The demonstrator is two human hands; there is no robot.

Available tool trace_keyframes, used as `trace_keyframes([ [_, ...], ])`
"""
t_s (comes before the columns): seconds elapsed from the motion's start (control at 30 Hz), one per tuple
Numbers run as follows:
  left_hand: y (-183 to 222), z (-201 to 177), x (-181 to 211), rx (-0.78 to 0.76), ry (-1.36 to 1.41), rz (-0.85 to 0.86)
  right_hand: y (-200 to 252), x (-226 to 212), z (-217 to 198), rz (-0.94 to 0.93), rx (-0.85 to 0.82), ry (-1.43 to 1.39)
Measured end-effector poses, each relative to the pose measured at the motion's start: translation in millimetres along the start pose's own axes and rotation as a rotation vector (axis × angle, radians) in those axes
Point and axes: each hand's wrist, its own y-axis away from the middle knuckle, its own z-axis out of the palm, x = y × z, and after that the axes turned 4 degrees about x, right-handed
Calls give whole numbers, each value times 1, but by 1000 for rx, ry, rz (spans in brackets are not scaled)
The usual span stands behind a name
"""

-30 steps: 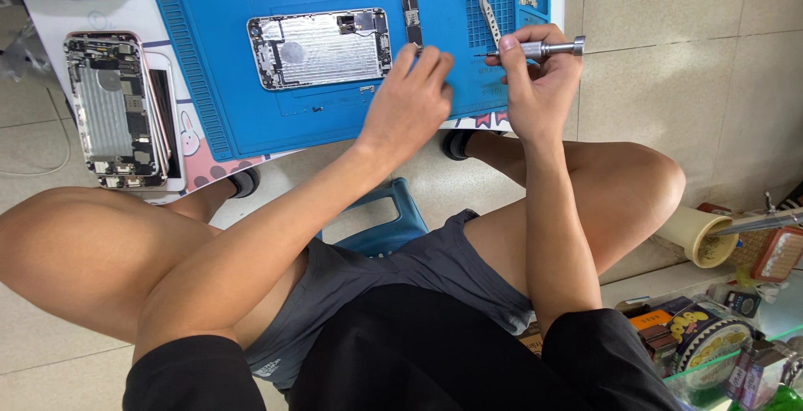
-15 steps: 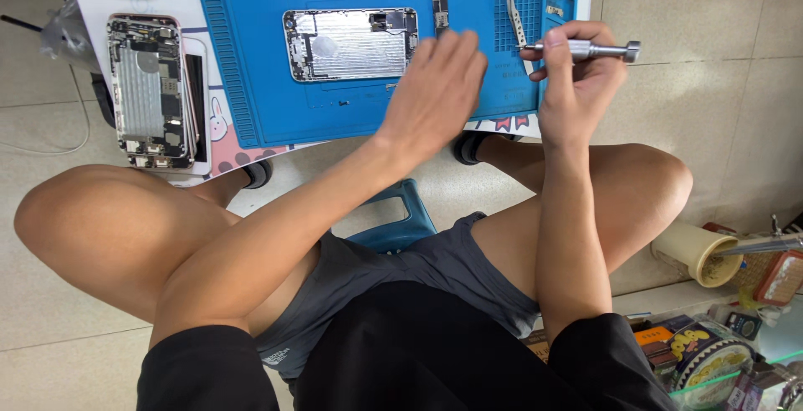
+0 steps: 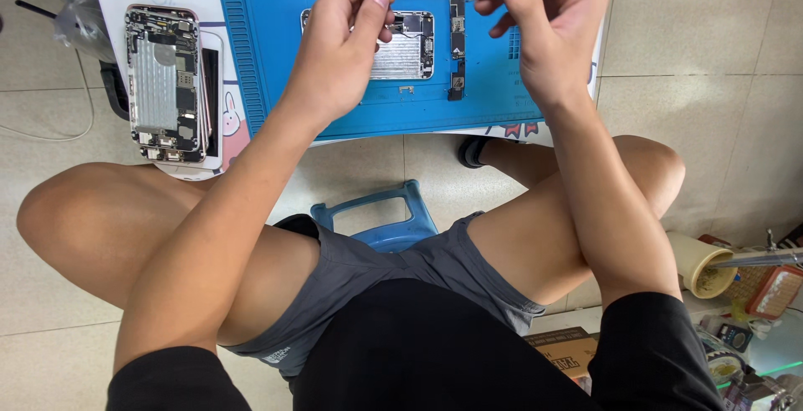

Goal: The person is repairing a smartphone by removing and reattaching internal components. They use a screwdriver to remove screws from a metal bracket and tweezers to handle small parts and connectors on the motherboard.

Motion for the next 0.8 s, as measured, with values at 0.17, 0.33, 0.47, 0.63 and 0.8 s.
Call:
trace_keyframes([
  [0.17,-8,-1,-6,80,174,-202,-3,24,19,44,43,-71],
  [0.33,-10,3,-6,96,310,-401,-1,32,24,79,66,-122],
  [0.47,-11,9,-6,114,425,-494,-4,30,26,63,76,-129],
  [0.63,-10,17,-4,84,466,-534,-1,23,33,54,27,-158],
  [0.8,-8,22,-1,51,472,-535,0,18,38,44,7,-155],
])
